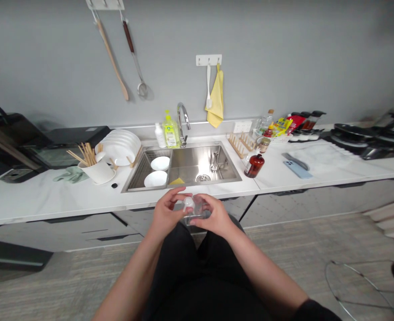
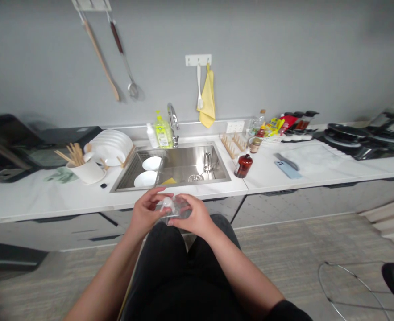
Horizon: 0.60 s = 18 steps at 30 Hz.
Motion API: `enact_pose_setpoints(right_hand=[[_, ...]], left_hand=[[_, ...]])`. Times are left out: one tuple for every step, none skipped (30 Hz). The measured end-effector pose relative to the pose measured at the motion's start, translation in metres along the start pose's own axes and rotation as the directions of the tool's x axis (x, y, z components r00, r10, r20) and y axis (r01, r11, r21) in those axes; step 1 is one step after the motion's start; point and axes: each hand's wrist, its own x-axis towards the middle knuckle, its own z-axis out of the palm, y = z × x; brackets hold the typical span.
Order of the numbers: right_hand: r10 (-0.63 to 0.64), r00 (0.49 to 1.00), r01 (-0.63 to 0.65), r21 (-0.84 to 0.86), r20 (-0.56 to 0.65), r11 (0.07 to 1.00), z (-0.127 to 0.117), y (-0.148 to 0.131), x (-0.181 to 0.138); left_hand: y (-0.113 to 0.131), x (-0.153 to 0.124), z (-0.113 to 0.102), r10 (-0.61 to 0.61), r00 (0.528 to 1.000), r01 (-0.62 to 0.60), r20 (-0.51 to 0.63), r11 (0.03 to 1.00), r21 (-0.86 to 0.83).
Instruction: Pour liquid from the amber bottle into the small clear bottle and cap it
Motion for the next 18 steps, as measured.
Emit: enact_pose_setpoints(right_hand=[[0.033,0.997,-0.037,0.063,0.075,0.997,-0.004,0.001,0.001],[0.059,0.985,-0.08,0.127,0.161,0.989,-0.008,0.003,0.002],[0.076,0.966,-0.125,0.187,0.246,0.974,-0.013,0.005,0.004],[0.085,0.943,-0.167,0.237,0.32,0.957,-0.018,0.008,0.005],[0.089,0.922,-0.203,0.274,0.377,0.94,-0.022,0.011,0.007],[0.092,0.905,-0.23,0.296,0.416,0.927,-0.026,0.014,0.008],[0.096,0.894,-0.247,0.304,0.437,0.92,-0.028,0.017,0.008],[0.102,0.895,-0.252,0.303,0.435,0.919,-0.029,0.021,0.008],[0.108,0.905,-0.242,0.289,0.412,0.926,-0.029,0.024,0.007],[0.113,0.924,-0.216,0.258,0.364,0.942,-0.027,0.026,0.006],[0.114,0.949,-0.179,0.207,0.294,0.962,-0.025,0.029,0.005],[0.108,0.971,-0.14,0.14,0.213,0.98,-0.022,0.03,0.003],[0.096,0.986,-0.106,0.069,0.138,0.992,-0.019,0.032,0.001],[0.08,0.993,-0.081,0.011,0.085,0.997,-0.016,0.032,0.0],[0.067,0.996,-0.066,-0.016,0.063,0.998,-0.013,0.032,-0.001],[0.06,0.995,-0.059,-0.013,0.074,0.998,-0.011,0.033,-0.001],[0.061,0.992,-0.063,0.011,0.111,0.998,-0.01,0.033,-0.001],[0.066,0.986,-0.073,0.043,0.156,0.996,-0.009,0.034,0.0]], left_hand=[[-0.001,-0.001,0.0,-0.022,1.0,0.022,0.02,1.0,-0.014],[-0.001,-0.003,0.0,-0.042,0.998,0.043,0.047,0.999,-0.026],[-0.002,-0.004,0.0,-0.059,0.995,0.062,0.076,0.997,-0.038],[-0.003,-0.005,0.0,-0.074,0.992,0.079,0.104,0.996,-0.048],[-0.004,-0.007,0.001,-0.088,0.988,0.096,0.128,0.994,-0.058],[-0.006,-0.008,0.002,-0.103,0.984,0.113,0.146,0.991,-0.066],[-0.009,-0.01,0.004,-0.117,0.981,0.129,0.154,0.989,-0.074],[-0.012,-0.011,0.005,-0.128,0.98,0.141,0.151,0.987,-0.079],[-0.015,-0.012,0.008,-0.135,0.981,0.147,0.139,0.986,-0.082],[-0.019,-0.012,0.01,-0.138,0.983,0.148,0.122,0.985,-0.083],[-0.023,-0.013,0.011,-0.136,0.986,0.144,0.102,0.986,-0.082],[-0.027,-0.013,0.013,-0.132,0.988,0.139,0.078,0.987,-0.079],[-0.03,-0.013,0.014,-0.129,0.99,0.133,0.052,0.988,-0.074],[-0.033,-0.013,0.014,-0.128,0.991,0.131,0.035,0.989,-0.07],[-0.034,-0.012,0.013,-0.131,0.991,0.133,0.035,0.989,-0.063],[-0.035,-0.012,0.012,-0.137,0.989,0.14,0.05,0.989,-0.055],[-0.035,-0.011,0.009,-0.146,0.986,0.15,0.077,0.988,-0.044],[-0.035,-0.011,0.007,-0.156,0.982,0.16,0.106,0.987,-0.031]])
